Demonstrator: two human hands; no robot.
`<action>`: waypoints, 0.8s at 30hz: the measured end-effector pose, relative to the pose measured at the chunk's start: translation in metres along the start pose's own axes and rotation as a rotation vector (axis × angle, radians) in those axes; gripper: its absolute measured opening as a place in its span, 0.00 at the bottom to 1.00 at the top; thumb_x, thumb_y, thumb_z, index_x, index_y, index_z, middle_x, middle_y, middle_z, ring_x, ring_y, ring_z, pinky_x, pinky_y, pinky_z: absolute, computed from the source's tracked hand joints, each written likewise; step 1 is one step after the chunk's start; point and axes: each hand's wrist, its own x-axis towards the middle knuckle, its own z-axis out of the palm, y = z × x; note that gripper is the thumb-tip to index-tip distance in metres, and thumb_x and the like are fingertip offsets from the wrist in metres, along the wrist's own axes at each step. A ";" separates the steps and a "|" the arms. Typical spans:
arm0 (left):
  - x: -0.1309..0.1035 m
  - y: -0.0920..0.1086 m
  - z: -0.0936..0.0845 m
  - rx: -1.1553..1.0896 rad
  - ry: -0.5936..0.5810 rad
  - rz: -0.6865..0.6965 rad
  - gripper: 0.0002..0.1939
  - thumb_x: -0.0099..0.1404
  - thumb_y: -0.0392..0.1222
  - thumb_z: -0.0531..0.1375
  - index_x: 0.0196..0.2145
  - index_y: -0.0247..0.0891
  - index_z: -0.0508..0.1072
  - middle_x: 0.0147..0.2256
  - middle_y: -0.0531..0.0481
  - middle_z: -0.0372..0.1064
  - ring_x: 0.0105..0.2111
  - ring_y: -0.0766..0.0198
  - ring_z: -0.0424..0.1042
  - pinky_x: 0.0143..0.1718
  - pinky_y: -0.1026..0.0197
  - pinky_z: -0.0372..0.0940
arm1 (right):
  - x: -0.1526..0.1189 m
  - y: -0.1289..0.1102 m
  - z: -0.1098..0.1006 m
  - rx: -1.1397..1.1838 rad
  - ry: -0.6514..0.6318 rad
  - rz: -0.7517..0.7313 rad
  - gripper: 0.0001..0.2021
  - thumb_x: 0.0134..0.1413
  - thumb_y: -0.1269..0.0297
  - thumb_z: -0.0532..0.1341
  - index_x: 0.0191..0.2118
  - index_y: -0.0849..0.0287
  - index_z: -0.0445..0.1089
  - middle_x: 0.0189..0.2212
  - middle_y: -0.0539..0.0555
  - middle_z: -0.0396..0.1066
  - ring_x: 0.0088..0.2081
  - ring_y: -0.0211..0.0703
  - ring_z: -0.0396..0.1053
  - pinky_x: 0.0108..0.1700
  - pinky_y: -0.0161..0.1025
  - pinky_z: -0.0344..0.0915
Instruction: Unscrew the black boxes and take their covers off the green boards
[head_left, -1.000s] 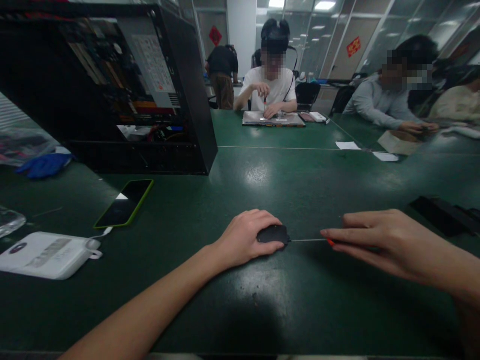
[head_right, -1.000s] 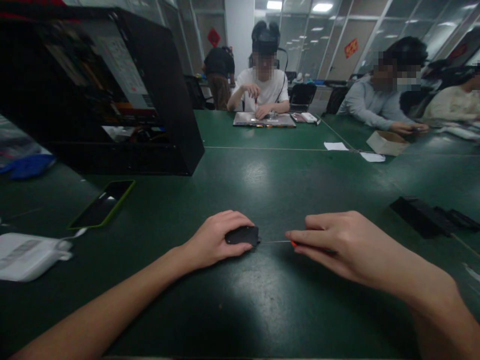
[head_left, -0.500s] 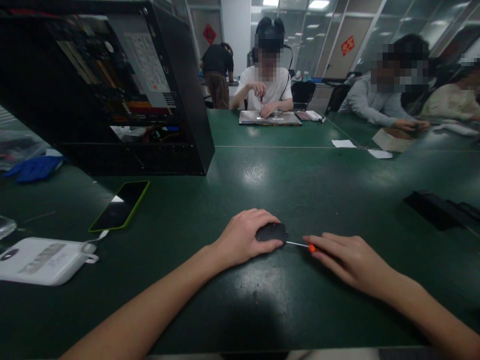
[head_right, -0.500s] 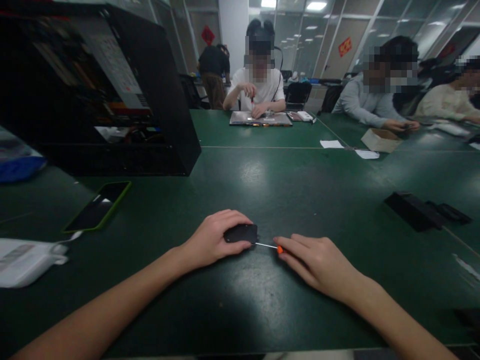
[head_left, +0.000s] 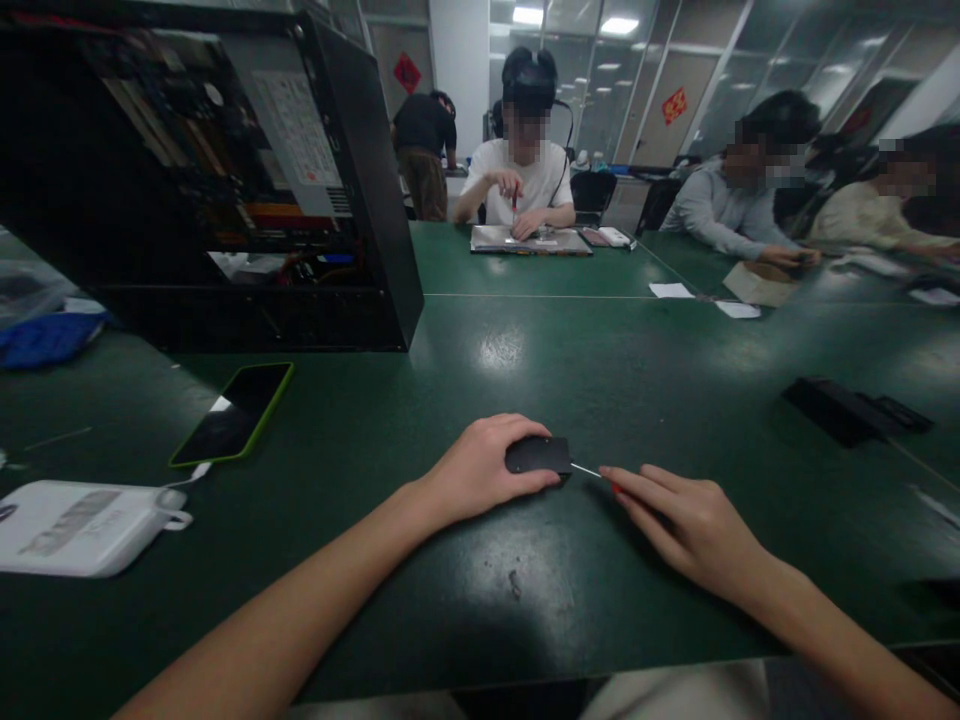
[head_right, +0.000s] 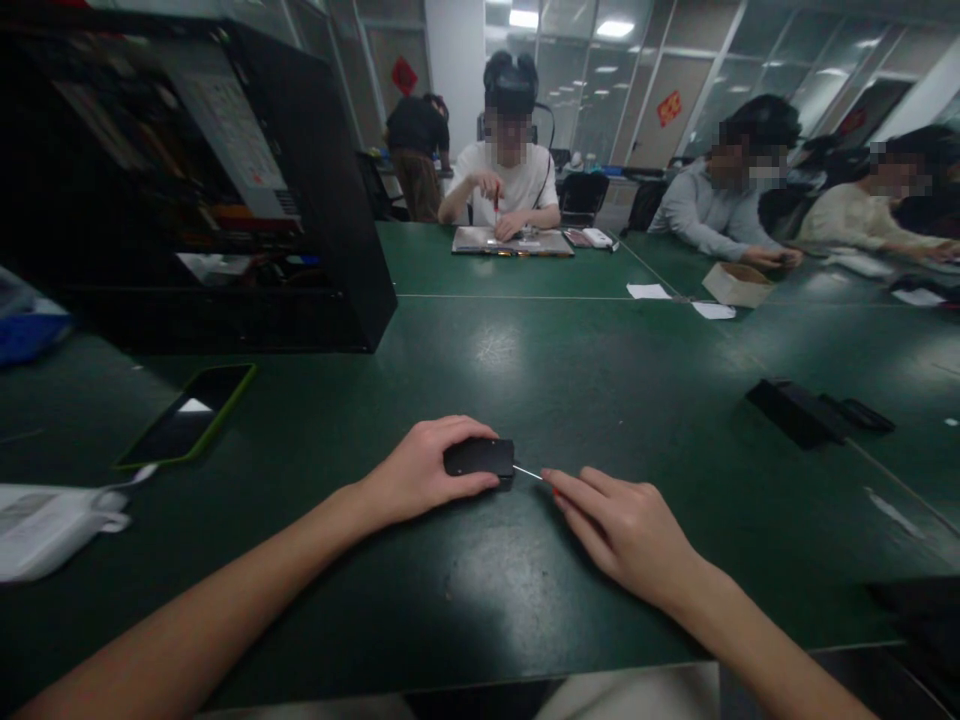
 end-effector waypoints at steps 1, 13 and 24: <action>0.000 0.000 -0.002 -0.009 -0.002 -0.008 0.20 0.65 0.51 0.70 0.51 0.40 0.77 0.49 0.47 0.78 0.48 0.54 0.77 0.52 0.54 0.67 | 0.000 0.000 -0.001 0.010 -0.008 0.027 0.17 0.73 0.66 0.54 0.62 0.56 0.68 0.36 0.52 0.74 0.31 0.35 0.73 0.33 0.33 0.67; -0.001 -0.001 0.014 -0.031 0.183 -0.088 0.20 0.63 0.48 0.70 0.50 0.36 0.78 0.48 0.45 0.79 0.47 0.53 0.78 0.54 0.52 0.70 | 0.030 -0.036 0.016 0.074 -0.058 0.177 0.17 0.74 0.64 0.49 0.61 0.60 0.66 0.42 0.59 0.76 0.39 0.46 0.78 0.42 0.44 0.76; -0.002 0.000 0.009 -0.042 0.151 -0.062 0.19 0.63 0.45 0.69 0.51 0.37 0.78 0.49 0.46 0.79 0.48 0.53 0.79 0.54 0.53 0.70 | 0.029 -0.037 0.031 0.066 0.043 0.174 0.15 0.73 0.67 0.51 0.59 0.60 0.64 0.48 0.62 0.77 0.44 0.48 0.80 0.45 0.46 0.79</action>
